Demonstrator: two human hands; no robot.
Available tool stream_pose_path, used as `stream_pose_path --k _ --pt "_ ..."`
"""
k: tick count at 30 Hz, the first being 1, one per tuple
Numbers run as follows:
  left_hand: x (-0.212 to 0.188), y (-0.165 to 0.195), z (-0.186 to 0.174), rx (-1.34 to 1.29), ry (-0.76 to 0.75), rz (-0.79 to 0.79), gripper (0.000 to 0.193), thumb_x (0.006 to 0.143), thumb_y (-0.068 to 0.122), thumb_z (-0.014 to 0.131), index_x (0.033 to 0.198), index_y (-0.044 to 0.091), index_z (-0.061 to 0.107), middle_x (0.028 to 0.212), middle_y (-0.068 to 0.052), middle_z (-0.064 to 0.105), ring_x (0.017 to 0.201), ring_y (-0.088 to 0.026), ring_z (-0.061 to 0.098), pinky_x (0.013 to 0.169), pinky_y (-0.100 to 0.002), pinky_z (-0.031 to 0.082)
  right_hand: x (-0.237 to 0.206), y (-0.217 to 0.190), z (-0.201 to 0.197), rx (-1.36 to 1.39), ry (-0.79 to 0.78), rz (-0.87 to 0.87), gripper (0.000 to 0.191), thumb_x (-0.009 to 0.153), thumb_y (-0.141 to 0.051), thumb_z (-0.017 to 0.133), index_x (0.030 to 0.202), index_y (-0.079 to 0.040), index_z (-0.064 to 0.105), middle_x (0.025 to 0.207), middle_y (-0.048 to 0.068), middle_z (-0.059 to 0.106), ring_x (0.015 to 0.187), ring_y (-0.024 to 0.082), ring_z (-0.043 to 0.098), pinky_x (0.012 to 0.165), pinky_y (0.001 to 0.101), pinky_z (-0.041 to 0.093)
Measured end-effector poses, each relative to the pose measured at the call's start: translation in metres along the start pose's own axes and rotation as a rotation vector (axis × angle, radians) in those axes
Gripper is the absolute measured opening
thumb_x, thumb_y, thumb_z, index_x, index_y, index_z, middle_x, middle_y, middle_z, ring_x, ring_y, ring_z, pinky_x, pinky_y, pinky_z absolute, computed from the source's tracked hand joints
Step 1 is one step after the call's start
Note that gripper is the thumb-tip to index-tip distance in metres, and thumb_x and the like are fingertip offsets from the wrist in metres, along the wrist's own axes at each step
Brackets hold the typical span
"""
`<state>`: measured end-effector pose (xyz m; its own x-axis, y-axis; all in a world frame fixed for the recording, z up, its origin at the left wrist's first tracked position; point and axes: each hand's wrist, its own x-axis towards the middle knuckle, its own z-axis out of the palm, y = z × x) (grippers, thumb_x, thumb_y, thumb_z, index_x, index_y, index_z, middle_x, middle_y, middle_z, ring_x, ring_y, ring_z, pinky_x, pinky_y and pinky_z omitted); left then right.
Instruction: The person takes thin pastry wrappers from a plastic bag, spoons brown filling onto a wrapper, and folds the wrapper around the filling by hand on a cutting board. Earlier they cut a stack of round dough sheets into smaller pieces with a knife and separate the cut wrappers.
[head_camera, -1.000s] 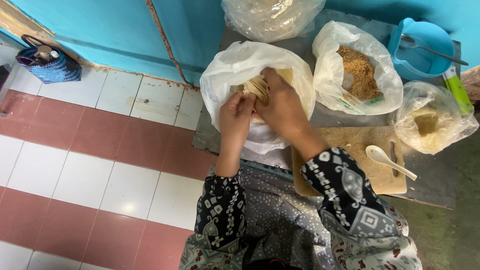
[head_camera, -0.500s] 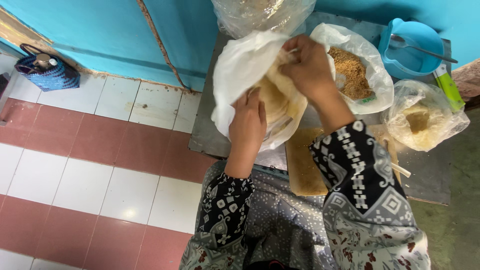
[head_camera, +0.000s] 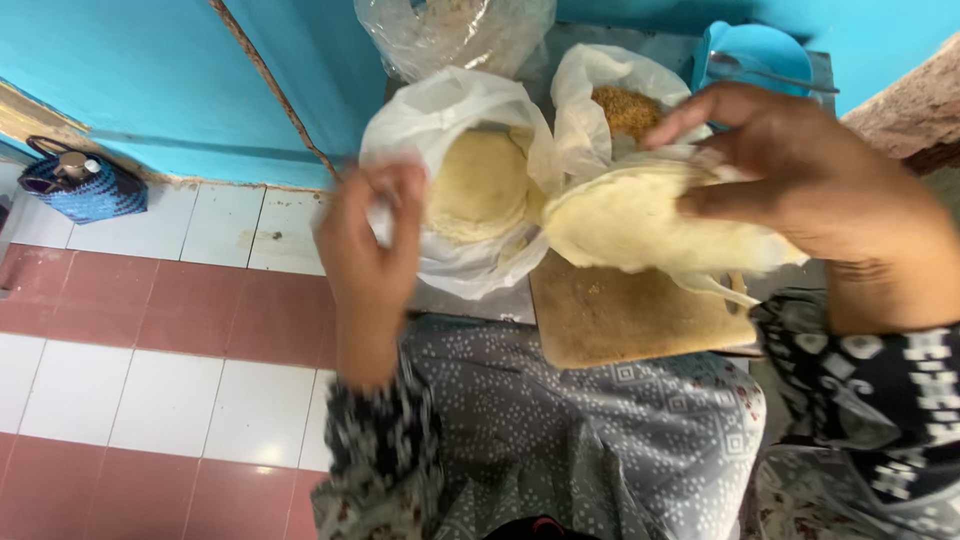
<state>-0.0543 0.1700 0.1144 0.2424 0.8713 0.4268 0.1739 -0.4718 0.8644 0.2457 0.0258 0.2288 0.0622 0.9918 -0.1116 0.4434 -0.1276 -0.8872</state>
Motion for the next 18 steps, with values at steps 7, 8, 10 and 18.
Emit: stream_pose_path --k 7,8,10,18 --pt "0.063 -0.022 0.075 0.031 -0.786 0.129 0.080 0.097 0.050 0.069 0.154 0.001 0.042 0.154 -0.022 0.050 0.142 -0.032 0.050 0.115 -0.040 0.039 -0.049 0.033 -0.017 -0.031 0.079 0.211 0.049 0.080 0.009 0.066 0.128 0.000 0.055 0.107 0.020 0.072 0.100 0.024 0.072 0.081 0.0389 0.060" --pt "0.041 -0.032 0.071 0.131 -0.959 0.125 0.083 0.088 0.053 0.071 0.151 0.003 0.048 0.150 -0.021 0.055 0.137 -0.030 0.055 0.112 -0.038 0.042 -0.055 0.037 -0.020 -0.022 0.112 0.196 0.049 0.081 0.010 0.066 0.128 0.001 0.055 0.105 0.021 0.072 0.098 0.024 0.072 0.080 0.0388 0.062" --pt "-0.005 -0.040 0.038 0.510 -1.266 -0.055 0.072 0.083 0.060 0.071 0.117 -0.004 0.070 0.128 -0.019 0.071 0.119 -0.033 0.070 0.104 -0.040 0.054 -0.072 0.041 -0.033 -0.012 0.121 0.114 0.056 0.084 0.012 0.067 0.137 0.004 0.054 0.109 0.024 0.070 0.096 0.027 0.074 0.080 0.0387 0.060" --pt "-0.154 0.038 0.003 0.696 -0.350 0.316 0.047 0.096 0.038 0.066 0.128 0.004 0.067 0.134 -0.019 0.061 0.117 -0.036 0.062 0.091 -0.045 0.054 -0.108 0.044 -0.030 0.150 0.282 0.116 0.055 0.079 0.016 0.066 0.133 0.005 0.057 0.106 0.019 0.071 0.090 0.021 0.072 0.076 0.0303 0.061"
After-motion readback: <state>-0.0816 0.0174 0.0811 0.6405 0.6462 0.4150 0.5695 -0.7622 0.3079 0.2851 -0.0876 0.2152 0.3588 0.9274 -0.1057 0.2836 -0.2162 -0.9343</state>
